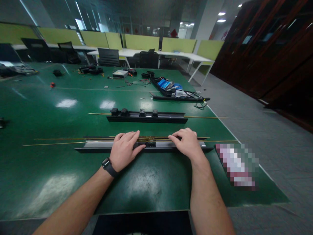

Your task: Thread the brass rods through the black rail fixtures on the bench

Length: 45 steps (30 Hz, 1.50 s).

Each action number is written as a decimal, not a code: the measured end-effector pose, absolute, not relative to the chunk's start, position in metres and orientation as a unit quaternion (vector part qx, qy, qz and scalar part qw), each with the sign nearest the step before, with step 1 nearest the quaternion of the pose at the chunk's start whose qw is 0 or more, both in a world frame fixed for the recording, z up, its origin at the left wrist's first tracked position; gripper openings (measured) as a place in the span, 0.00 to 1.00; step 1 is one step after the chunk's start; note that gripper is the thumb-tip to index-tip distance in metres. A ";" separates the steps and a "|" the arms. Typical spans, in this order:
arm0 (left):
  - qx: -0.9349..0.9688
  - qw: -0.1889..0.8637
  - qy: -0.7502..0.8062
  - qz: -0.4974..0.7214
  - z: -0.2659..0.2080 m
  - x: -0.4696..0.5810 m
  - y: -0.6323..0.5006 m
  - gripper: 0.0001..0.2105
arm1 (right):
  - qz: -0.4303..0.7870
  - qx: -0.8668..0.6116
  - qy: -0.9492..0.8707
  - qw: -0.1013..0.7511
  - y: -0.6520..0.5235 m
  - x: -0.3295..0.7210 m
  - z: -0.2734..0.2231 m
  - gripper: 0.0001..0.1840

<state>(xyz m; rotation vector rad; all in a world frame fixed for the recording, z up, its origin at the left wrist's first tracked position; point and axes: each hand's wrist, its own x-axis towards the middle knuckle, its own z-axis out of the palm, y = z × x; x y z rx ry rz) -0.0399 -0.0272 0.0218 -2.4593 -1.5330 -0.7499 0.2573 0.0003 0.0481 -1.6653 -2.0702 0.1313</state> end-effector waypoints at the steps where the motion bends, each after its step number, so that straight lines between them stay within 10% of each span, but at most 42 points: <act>1: -0.819 0.074 -0.512 -0.248 0.022 -0.040 -0.027 0.25 | 0.048 -0.608 -0.756 0.238 0.000 0.257 0.049 0.17; 45: -0.819 0.071 -0.513 -0.246 0.022 -0.040 -0.028 0.25 | 0.038 -0.615 -0.749 0.245 0.000 0.263 0.048 0.17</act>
